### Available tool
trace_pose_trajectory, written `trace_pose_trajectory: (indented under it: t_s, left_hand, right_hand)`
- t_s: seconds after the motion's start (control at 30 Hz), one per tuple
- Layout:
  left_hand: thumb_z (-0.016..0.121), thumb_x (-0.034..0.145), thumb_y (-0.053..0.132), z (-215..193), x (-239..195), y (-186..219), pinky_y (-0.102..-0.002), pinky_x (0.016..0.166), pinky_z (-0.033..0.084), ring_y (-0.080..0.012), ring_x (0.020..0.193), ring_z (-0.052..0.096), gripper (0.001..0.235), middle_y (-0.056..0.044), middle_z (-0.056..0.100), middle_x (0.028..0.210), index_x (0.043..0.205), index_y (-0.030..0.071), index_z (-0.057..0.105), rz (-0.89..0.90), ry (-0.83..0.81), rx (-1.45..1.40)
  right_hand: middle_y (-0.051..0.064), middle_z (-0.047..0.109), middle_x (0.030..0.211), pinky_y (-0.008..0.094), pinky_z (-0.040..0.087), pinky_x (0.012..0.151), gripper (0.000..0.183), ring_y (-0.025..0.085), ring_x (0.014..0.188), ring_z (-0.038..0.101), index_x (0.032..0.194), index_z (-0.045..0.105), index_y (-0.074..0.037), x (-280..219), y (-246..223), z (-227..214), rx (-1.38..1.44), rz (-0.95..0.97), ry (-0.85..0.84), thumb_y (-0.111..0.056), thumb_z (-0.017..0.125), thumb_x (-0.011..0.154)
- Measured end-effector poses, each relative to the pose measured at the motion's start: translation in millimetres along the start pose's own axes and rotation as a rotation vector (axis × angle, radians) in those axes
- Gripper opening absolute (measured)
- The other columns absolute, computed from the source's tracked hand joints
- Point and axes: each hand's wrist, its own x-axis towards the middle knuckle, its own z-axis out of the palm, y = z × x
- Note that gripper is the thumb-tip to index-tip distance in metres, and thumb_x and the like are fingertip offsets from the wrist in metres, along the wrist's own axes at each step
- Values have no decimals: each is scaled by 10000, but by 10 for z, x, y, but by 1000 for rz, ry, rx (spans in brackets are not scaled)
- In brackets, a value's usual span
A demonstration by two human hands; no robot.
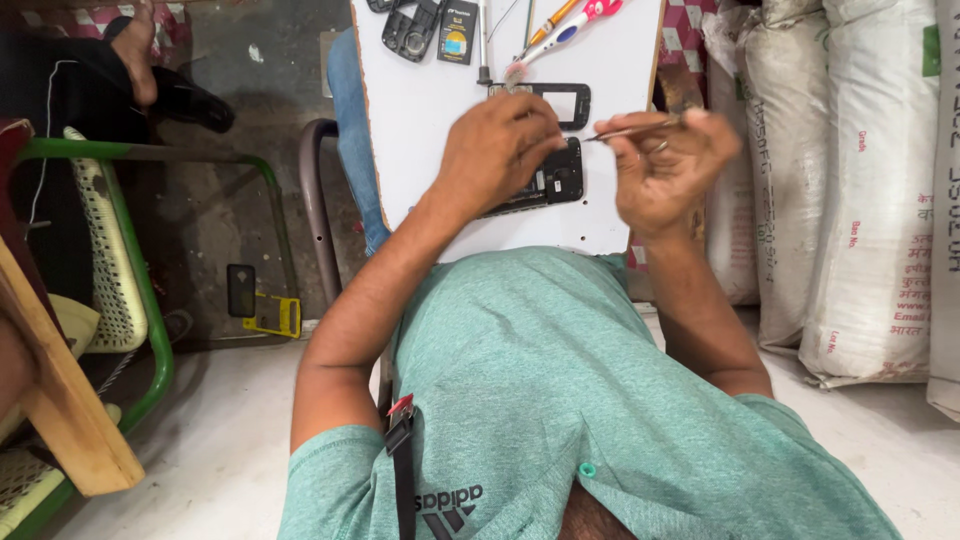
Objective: The person disassembles a mobile phone using a screwdriver and a prying tool. They remove the back cover, unscrew internal components, and detach the battery. The person then reassembles the phone by reconnecting the battery and securing the back cover.
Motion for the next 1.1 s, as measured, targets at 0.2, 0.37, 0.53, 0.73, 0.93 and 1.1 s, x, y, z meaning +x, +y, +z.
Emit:
trace_pose_trajectory:
  t_s: [0.2, 0.37, 0.53, 0.73, 0.93, 1.1]
  left_hand:
    - [805, 917, 170, -48, 179, -99, -365, 764, 476, -205, 896, 585, 117, -1, 595, 1096, 993, 93, 760, 53, 39, 182]
    - [811, 919, 172, -12, 181, -95, -369, 775, 462, -198, 899, 564, 210, -43, 587, 1159, 1100, 81, 753, 60, 45, 189]
    - [859, 931, 215, -139, -145, 33, -376, 832, 455, -195, 985, 577, 347, -2, 588, 1207, 1232, 114, 720, 24, -92, 134]
    - [901, 685, 369, -360, -589, 213, -449, 1019, 427, -306, 1239, 528, 779, -87, 557, 1389, 1370, 114, 630, -110, -214, 187]
    - [918, 744, 363, -298, -728, 142, -443, 1042, 417, -289, 1285, 528, 739, -55, 561, 1454, 1391, 143, 636, -126, -153, 195]
    - [936, 735, 354, -259, -796, 83, -434, 1034, 423, -272, 1225, 535, 732, -42, 593, 1413, 1370, 134, 646, -149, -101, 141]
  right_hand:
    - [216, 724, 1081, 361, 681, 833, 558, 284, 920, 772, 1442, 232, -173, -98, 70, -191, -30, 34, 2, 20, 632, 1105]
    - [251, 695, 1095, 366, 669, 860, 564, 305, 976, 760, 1432, 216, -164, -360, 0, -192, -122, 75, -100, 37, 626, 1101]
    - [244, 690, 1077, 331, 651, 813, 561, 282, 902, 752, 1471, 204, -134, -515, 13, -274, -127, 127, -92, 43, 597, 1111]
    - [52, 638, 821, 198, 460, 493, 591, 70, 542, 530, 1510, 387, -46, -581, 40, -300, 41, 513, -43, 27, 428, 925]
    - [38, 603, 857, 237, 351, 498, 400, 75, 554, 408, 1235, 715, 19, -498, -261, -71, -473, 463, -222, -58, 790, 851]
    - [66, 637, 996, 206, 335, 459, 471, 24, 538, 409, 1270, 705, 5, -364, -417, 126, -483, 491, -210, -92, 863, 837]
